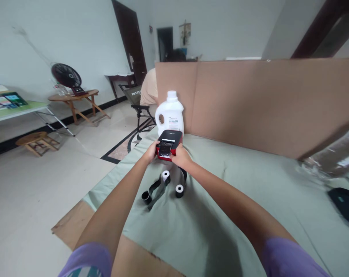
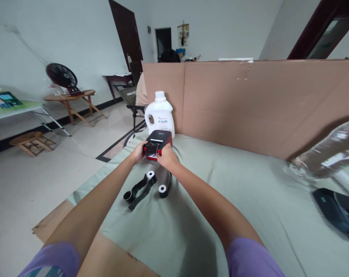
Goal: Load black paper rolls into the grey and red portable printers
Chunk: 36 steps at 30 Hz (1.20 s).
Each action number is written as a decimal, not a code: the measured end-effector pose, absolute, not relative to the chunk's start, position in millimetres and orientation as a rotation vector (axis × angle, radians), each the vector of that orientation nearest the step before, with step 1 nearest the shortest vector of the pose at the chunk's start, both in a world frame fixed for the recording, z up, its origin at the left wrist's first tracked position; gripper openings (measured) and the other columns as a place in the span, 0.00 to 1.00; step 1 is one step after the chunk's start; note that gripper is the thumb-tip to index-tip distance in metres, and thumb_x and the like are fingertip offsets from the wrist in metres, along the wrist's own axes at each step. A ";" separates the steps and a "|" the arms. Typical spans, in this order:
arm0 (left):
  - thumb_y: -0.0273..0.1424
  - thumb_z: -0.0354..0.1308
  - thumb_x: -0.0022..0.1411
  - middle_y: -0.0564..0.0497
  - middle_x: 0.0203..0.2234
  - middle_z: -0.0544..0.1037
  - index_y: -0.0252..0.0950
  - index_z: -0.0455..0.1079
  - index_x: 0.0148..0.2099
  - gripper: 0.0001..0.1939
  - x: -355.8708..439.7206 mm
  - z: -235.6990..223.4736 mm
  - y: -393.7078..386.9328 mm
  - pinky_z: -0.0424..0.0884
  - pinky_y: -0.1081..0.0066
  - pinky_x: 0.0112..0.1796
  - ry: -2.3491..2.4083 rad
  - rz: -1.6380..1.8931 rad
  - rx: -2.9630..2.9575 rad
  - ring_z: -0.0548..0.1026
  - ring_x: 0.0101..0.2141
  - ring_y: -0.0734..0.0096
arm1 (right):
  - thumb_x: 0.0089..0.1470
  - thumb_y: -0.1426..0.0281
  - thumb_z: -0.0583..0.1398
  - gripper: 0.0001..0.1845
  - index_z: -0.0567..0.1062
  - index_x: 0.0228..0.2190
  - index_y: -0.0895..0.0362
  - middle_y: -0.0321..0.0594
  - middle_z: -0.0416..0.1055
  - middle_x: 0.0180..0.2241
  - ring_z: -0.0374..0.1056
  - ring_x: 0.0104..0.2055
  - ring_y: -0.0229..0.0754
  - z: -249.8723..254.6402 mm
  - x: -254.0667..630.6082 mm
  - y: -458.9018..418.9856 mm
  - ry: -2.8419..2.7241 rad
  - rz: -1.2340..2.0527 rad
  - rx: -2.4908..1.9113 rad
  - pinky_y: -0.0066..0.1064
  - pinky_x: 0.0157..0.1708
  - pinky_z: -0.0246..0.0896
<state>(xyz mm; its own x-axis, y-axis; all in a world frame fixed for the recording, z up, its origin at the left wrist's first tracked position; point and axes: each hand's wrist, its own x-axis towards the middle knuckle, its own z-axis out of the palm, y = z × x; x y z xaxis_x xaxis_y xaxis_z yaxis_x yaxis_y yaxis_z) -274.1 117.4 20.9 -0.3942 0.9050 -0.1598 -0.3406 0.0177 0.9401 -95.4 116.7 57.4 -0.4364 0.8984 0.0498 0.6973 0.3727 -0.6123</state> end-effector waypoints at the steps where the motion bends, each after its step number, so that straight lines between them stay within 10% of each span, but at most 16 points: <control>1: 0.33 0.56 0.58 0.48 0.26 0.80 0.32 0.72 0.35 0.09 -273.6 22.4 117.5 0.76 0.65 0.39 1.322 1.569 0.679 0.80 0.31 0.62 | 0.59 0.67 0.63 0.28 0.64 0.56 0.67 0.61 0.75 0.51 0.75 0.52 0.58 59.5 -94.5 116.0 -2.264 0.734 -1.392 0.38 0.46 0.68; 9: 0.24 0.55 0.57 0.44 0.62 0.71 0.36 0.72 0.51 0.18 -251.5 85.1 77.5 0.53 0.61 0.68 1.763 1.728 1.147 0.59 0.68 0.58 | 0.60 0.62 0.58 0.24 0.72 0.55 0.58 0.53 0.74 0.56 0.73 0.55 0.54 44.3 32.5 82.2 -2.163 0.695 -1.368 0.43 0.55 0.66; 16: 0.31 0.50 0.69 0.45 0.49 0.80 0.38 0.73 0.53 0.15 -69.7 76.6 -1.8 0.68 0.58 0.58 1.432 1.080 2.389 0.75 0.53 0.60 | 0.58 0.56 0.54 0.20 0.76 0.41 0.56 0.53 0.77 0.45 0.73 0.50 0.58 -9.4 331.1 12.8 -1.795 0.005 -1.623 0.51 0.55 0.65; 20: 0.43 0.48 0.74 0.40 0.69 0.63 0.36 0.63 0.69 0.28 41.0 21.6 -34.2 0.52 0.45 0.68 0.969 0.331 2.649 0.59 0.69 0.50 | 0.56 0.56 0.53 0.21 0.75 0.41 0.57 0.53 0.75 0.43 0.70 0.48 0.59 8.6 432.3 -18.7 -1.655 -0.263 -1.861 0.50 0.53 0.64; 24: 0.53 0.41 0.74 0.45 0.75 0.45 0.42 0.49 0.76 0.36 77.4 -9.5 -60.2 0.40 0.41 0.69 0.753 0.151 2.662 0.42 0.74 0.50 | 0.52 0.56 0.55 0.27 0.74 0.47 0.61 0.58 0.73 0.46 0.68 0.52 0.61 33.5 467.7 -6.7 -1.557 -0.284 -2.042 0.49 0.55 0.63; 30: 0.53 0.39 0.75 0.47 0.75 0.45 0.42 0.48 0.76 0.36 65.5 -1.5 -84.3 0.40 0.45 0.70 0.789 0.123 2.642 0.42 0.74 0.55 | 0.48 0.50 0.66 0.46 0.66 0.59 0.67 0.68 0.70 0.52 0.71 0.53 0.67 58.6 474.3 59.7 -1.412 0.056 -2.476 0.48 0.46 0.67; 36: 0.53 0.40 0.75 0.46 0.75 0.47 0.42 0.50 0.76 0.35 64.9 0.9 -90.1 0.40 0.45 0.70 0.806 0.179 2.600 0.43 0.74 0.54 | 0.47 0.56 0.69 0.32 0.76 0.48 0.64 0.72 0.73 0.45 0.74 0.48 0.69 72.8 456.9 87.3 -1.492 0.164 -2.541 0.48 0.36 0.67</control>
<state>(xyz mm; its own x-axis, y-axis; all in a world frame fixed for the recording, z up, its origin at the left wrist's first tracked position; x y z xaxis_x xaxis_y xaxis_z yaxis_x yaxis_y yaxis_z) 64.9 -90.1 0.9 0.8243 0.5661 0.0013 0.5132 -0.7483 0.4203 456.9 87.3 72.8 0.4874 0.8732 0.0006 0.8521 -0.4755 -0.2185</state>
